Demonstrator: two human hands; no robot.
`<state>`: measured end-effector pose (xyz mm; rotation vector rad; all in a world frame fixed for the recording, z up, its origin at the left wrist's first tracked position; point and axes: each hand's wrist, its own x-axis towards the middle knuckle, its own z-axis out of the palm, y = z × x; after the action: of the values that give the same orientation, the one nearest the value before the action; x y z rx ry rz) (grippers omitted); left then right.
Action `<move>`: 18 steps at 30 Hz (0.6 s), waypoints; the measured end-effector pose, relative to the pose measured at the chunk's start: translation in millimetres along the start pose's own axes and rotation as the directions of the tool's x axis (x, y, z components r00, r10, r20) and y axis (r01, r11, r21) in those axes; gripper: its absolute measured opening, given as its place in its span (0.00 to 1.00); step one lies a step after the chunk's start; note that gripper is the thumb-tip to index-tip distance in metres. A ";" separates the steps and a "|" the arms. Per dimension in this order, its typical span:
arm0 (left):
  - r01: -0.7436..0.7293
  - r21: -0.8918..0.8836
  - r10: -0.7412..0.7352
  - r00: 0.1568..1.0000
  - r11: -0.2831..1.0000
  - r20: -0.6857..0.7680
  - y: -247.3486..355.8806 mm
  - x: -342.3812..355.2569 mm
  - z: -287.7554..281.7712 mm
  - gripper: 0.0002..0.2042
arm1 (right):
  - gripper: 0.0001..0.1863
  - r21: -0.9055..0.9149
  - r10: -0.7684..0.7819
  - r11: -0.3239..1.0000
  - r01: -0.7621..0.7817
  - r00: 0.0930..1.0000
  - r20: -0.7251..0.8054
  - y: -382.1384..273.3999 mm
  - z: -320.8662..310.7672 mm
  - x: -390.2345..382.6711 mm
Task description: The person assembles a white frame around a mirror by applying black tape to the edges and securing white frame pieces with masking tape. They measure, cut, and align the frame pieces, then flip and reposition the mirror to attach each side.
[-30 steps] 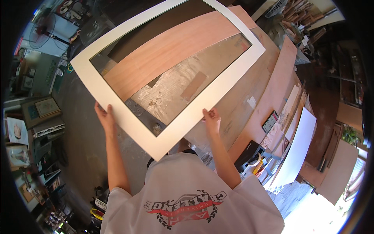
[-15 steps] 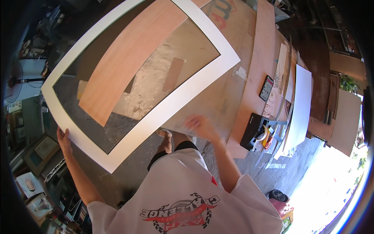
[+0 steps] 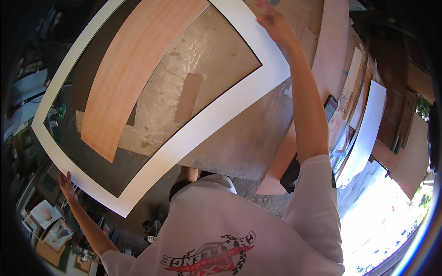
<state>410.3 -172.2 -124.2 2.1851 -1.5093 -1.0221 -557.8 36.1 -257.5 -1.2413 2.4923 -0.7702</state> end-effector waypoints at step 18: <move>-0.363 0.001 0.362 0.930 0.932 -0.069 134.0 -52.6 -28.9 0.18 | 0.19 0.358 0.027 0.933 -0.028 1.000 0.006 -51.1 -81.1 -65.2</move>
<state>327.3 -183.4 -3.7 1.8141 -1.7806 -0.8217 -520.3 90.6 -162.4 -1.0709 2.2272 -1.1539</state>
